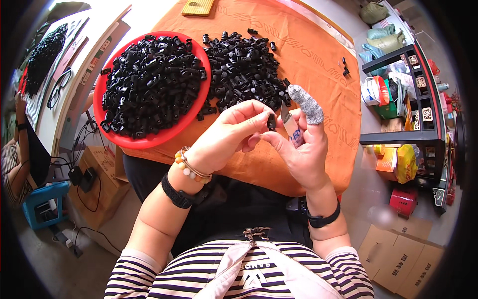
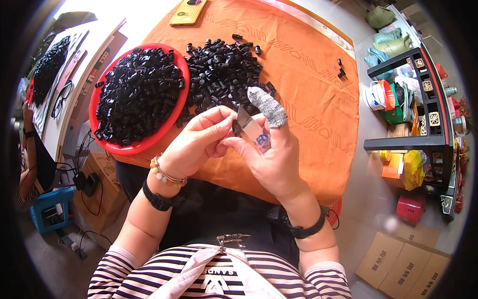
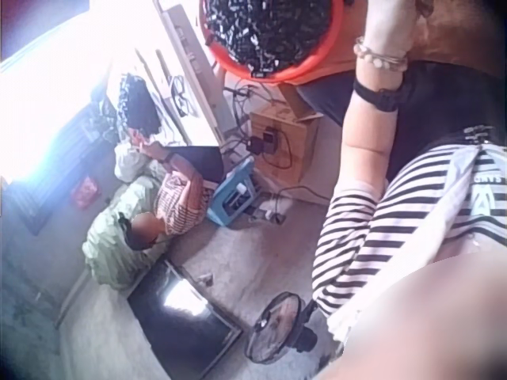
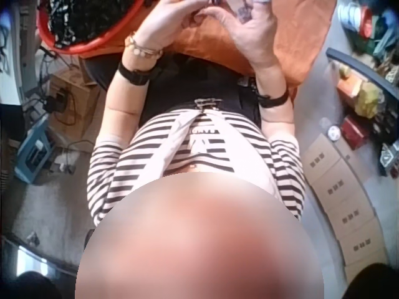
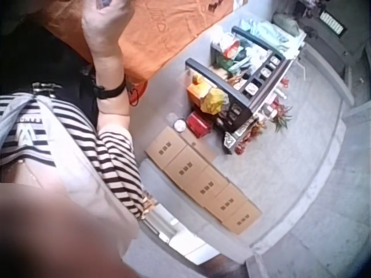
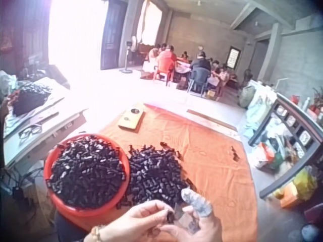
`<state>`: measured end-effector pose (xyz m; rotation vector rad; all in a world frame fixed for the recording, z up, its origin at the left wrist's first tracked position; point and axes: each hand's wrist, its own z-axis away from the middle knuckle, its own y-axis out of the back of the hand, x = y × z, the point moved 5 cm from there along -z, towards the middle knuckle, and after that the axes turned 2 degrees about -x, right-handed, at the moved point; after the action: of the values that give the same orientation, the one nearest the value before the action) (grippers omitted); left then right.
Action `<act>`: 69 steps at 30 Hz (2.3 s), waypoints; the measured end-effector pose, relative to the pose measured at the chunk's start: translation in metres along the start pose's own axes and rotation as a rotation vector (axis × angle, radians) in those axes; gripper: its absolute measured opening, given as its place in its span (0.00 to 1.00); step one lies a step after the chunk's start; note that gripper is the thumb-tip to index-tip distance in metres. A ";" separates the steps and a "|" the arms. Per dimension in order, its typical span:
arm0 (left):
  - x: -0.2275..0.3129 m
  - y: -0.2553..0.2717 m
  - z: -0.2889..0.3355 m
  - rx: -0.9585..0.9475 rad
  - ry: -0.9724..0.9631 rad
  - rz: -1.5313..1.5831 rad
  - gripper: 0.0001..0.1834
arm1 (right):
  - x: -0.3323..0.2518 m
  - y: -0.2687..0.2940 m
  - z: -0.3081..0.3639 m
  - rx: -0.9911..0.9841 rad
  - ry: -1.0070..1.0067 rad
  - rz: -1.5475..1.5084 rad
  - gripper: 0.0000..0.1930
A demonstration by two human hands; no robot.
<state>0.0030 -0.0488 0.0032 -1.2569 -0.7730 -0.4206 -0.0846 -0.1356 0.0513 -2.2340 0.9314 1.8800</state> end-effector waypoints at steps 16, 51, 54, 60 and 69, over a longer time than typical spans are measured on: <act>0.001 0.000 0.002 -0.006 -0.037 -0.003 0.10 | 0.005 0.003 -0.006 0.033 -0.124 -0.205 0.27; 0.009 0.007 0.001 0.082 -0.104 0.190 0.05 | -0.002 -0.007 -0.001 -0.169 -0.203 -0.128 0.19; 0.009 0.006 0.001 0.097 -0.129 0.200 0.05 | -0.002 -0.006 -0.001 -0.168 -0.200 -0.090 0.18; 0.005 0.008 0.000 0.075 -0.137 0.218 0.04 | -0.008 -0.008 -0.003 -0.140 -0.158 -0.027 0.18; 0.001 0.013 0.000 -0.034 -0.137 0.263 0.03 | -0.005 -0.007 -0.004 -0.171 -0.176 -0.045 0.18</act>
<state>0.0125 -0.0446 -0.0047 -1.4092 -0.7063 -0.1359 -0.0782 -0.1290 0.0548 -2.1112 0.7135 2.1676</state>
